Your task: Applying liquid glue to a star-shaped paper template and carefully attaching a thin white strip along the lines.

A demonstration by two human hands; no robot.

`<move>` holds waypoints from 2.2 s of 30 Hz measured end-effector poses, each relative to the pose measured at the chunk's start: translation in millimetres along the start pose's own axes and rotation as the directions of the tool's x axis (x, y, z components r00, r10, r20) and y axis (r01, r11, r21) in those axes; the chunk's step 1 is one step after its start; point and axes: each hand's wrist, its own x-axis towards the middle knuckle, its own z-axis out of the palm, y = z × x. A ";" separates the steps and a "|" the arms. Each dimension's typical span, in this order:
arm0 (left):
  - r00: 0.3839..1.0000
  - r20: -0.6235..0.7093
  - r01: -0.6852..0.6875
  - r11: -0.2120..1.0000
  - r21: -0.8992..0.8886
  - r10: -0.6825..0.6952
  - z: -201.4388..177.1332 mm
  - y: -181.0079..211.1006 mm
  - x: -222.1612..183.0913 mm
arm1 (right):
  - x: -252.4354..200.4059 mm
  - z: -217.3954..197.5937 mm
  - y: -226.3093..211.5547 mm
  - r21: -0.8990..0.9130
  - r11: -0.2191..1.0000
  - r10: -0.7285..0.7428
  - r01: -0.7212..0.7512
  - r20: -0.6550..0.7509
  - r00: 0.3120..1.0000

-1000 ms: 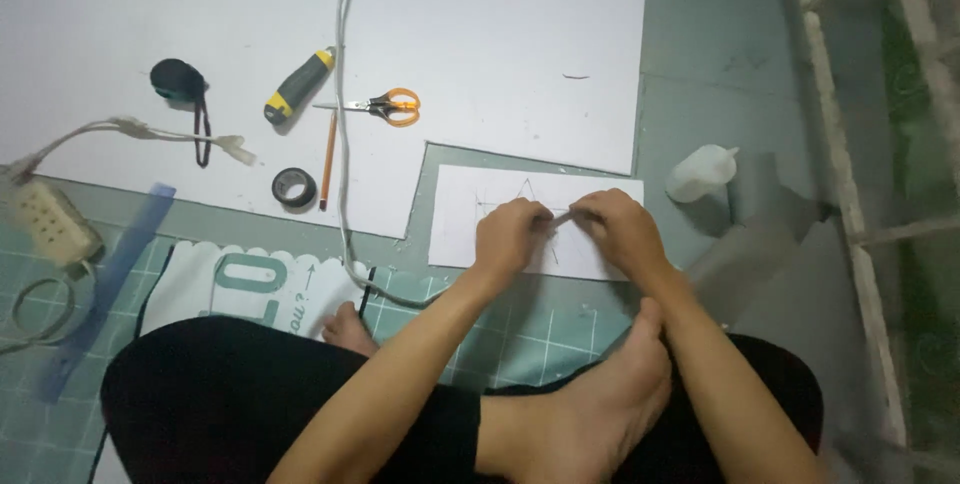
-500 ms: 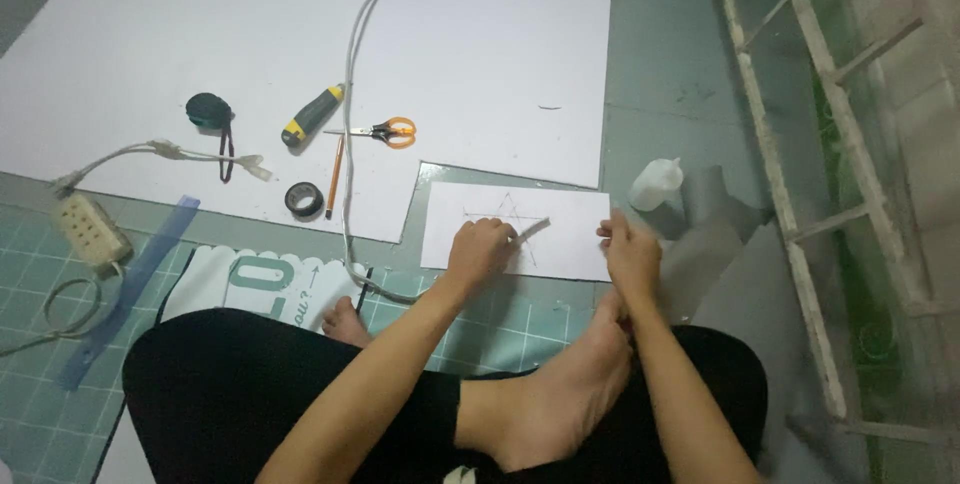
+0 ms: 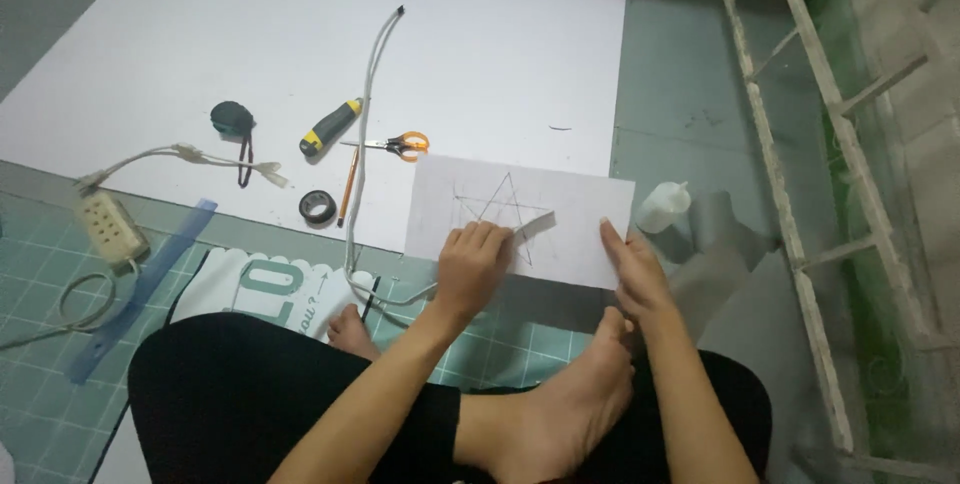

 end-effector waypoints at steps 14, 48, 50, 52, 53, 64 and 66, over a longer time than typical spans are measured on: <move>0.996 -0.077 0.037 0.998 -0.047 -0.040 -5.0 -2.0 2.4 | 100.4 -42.4 85.5 0.173 0.978 -0.132 0.117 0.078 0.988; 0.667 0.586 0.634 0.764 -0.121 -0.461 62.2 -24.7 6.3 | 99.4 -17.8 77.4 -0.055 0.989 -0.146 0.137 -0.213 0.966; 0.646 0.608 0.662 0.735 -0.145 -0.462 53.8 -25.6 10.8 | 86.8 -12.6 68.5 -0.069 0.989 -0.146 0.134 -0.206 0.968; 0.627 0.626 0.689 0.705 -0.168 -0.463 49.2 -26.1 14.4 | 80.7 -9.8 63.1 -0.084 0.987 -0.148 0.134 -0.195 0.970; 0.625 0.627 0.699 0.691 -0.183 -0.466 48.8 -25.8 14.8 | 80.2 -9.9 62.8 -0.086 0.987 -0.147 0.132 -0.199 0.969; 0.596 0.670 0.732 0.642 -0.228 -0.442 44.7 -25.1 32.7 | 91.2 -6.6 65.8 -0.068 0.993 -0.107 0.096 -0.184 0.977; 0.531 0.734 0.767 0.609 -0.204 -0.423 41.8 -27.1 38.9 | 92.9 -6.3 66.3 -0.059 0.994 -0.096 0.087 -0.178 0.979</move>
